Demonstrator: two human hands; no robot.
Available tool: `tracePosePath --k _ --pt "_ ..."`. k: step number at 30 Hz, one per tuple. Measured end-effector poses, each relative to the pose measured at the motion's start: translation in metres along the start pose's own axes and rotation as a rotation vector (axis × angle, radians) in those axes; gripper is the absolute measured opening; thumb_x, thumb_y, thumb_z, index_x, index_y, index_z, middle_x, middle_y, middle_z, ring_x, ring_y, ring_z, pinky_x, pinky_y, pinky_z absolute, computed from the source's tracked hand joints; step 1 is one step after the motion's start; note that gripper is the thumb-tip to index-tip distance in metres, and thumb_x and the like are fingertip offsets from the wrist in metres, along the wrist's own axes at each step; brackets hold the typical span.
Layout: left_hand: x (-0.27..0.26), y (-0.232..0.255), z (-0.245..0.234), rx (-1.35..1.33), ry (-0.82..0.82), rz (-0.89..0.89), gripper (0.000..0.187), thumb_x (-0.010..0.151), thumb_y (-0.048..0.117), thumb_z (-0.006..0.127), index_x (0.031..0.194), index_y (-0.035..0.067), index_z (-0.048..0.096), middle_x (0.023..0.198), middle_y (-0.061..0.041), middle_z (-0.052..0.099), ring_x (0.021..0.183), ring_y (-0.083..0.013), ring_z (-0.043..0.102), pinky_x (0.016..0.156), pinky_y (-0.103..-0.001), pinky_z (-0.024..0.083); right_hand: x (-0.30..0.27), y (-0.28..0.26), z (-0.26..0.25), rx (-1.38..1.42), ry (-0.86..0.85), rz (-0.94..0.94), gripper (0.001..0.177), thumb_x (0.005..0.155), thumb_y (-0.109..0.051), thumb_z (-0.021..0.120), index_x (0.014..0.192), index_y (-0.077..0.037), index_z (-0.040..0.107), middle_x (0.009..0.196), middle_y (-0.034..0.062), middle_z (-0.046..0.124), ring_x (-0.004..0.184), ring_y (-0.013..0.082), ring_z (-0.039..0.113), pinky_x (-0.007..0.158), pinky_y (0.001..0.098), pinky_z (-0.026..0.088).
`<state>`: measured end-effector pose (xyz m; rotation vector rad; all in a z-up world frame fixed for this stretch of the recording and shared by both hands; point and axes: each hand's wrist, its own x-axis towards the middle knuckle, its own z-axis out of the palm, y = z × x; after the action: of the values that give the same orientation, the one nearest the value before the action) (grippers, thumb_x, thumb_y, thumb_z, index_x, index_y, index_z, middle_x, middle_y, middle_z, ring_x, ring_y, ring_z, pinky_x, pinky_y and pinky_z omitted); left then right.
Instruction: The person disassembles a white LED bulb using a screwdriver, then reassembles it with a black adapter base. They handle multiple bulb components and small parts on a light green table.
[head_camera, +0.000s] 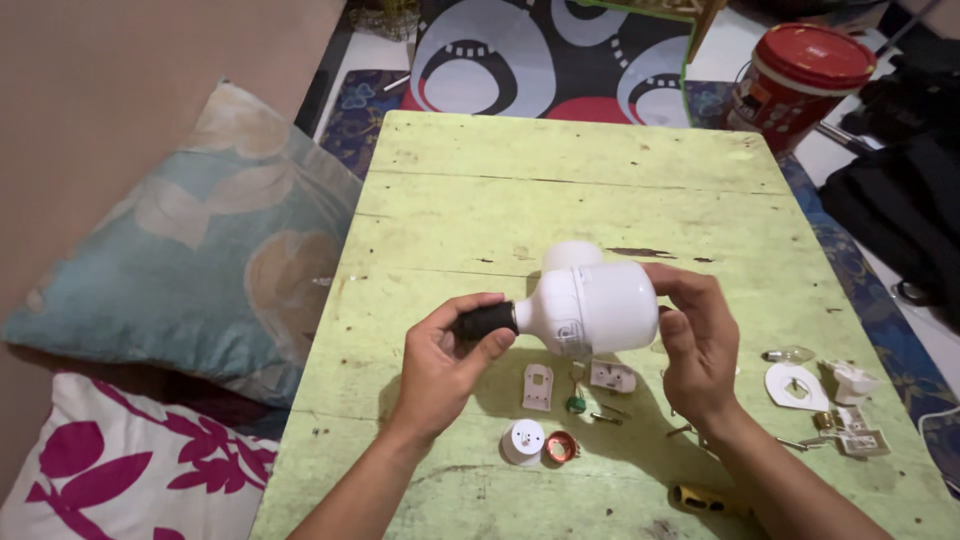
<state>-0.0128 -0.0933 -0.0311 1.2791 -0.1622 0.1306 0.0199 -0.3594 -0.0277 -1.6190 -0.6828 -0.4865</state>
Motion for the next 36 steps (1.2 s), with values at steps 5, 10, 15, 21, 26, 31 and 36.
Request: tracePosePath --k 5,10,15,21,26,31,36 --pt "0.001 0.001 -0.001 -0.033 -0.022 -0.004 0.038 0.09 0.006 0.077 0.125 -0.005 0.067 0.111 -0.01 0.073 0.103 -0.0131 0.068 0.092 -0.027 0.057 0.001 0.003 -0.009 -0.06 -0.048 -0.04 0.059 0.111 -0.046 0.049 0.143 0.003 0.055 0.144 0.0168 0.059 0.126 0.0224 0.062 0.103 0.0332 0.054" --pt "0.0 0.0 -0.002 -0.026 -0.033 -0.008 0.039 0.089 0.007 0.078 0.125 -0.005 0.066 0.111 -0.01 0.074 0.102 -0.0129 0.069 0.091 -0.026 0.057 -0.003 0.015 -0.013 -0.103 -0.004 0.167 0.064 0.107 -0.05 0.052 0.138 0.005 0.056 0.1 0.0124 0.06 0.079 0.0138 0.054 0.071 0.0283 0.047" --pt "-0.001 -0.007 0.001 -0.013 -0.054 0.041 0.04 0.089 0.007 0.078 0.125 -0.005 0.066 0.113 -0.01 0.074 0.104 -0.0129 0.069 0.094 -0.027 0.058 0.0 0.011 -0.026 -0.255 0.024 0.463 0.067 0.106 -0.054 0.035 0.128 0.002 0.066 0.078 0.0101 0.059 0.063 0.0134 0.048 0.055 0.0269 0.04" --pt "0.0 -0.008 0.0 -0.2 -0.038 -0.114 0.04 0.09 0.007 0.078 0.126 -0.006 0.067 0.107 -0.013 0.074 0.094 -0.0158 0.069 0.089 -0.029 0.058 0.018 -0.014 -0.022 -0.078 -0.246 0.083 0.065 0.108 -0.047 0.051 0.151 0.001 0.04 0.139 0.0151 0.054 0.113 0.0212 0.056 0.095 0.0333 0.051" --pt "-0.001 -0.008 0.002 -0.158 -0.04 -0.136 0.039 0.088 0.009 0.078 0.123 -0.005 0.067 0.107 -0.011 0.076 0.096 -0.0144 0.071 0.091 -0.029 0.059 0.021 -0.019 -0.019 -0.017 -0.317 0.007 0.067 0.109 -0.046 0.056 0.147 0.005 0.037 0.133 0.0197 0.056 0.116 0.0257 0.058 0.097 0.0381 0.052" --pt "0.0 -0.008 0.003 -0.113 -0.011 -0.107 0.04 0.088 0.011 0.079 0.123 -0.004 0.068 0.103 -0.011 0.075 0.091 -0.0146 0.07 0.087 -0.029 0.059 0.02 -0.01 -0.035 -0.188 -0.162 0.43 0.089 0.094 -0.073 0.032 0.139 -0.003 0.064 0.089 0.0065 0.07 0.064 0.0097 0.059 0.054 0.0241 0.045" --pt "0.002 -0.01 -0.001 -0.25 -0.004 -0.122 0.04 0.091 0.011 0.078 0.125 -0.006 0.067 0.102 -0.012 0.074 0.09 -0.0151 0.068 0.085 -0.03 0.056 0.027 -0.009 -0.048 -0.215 -0.166 0.479 0.076 0.108 -0.065 0.034 0.135 0.0 0.063 0.1 0.016 0.066 0.076 0.0172 0.062 0.065 0.0289 0.05"
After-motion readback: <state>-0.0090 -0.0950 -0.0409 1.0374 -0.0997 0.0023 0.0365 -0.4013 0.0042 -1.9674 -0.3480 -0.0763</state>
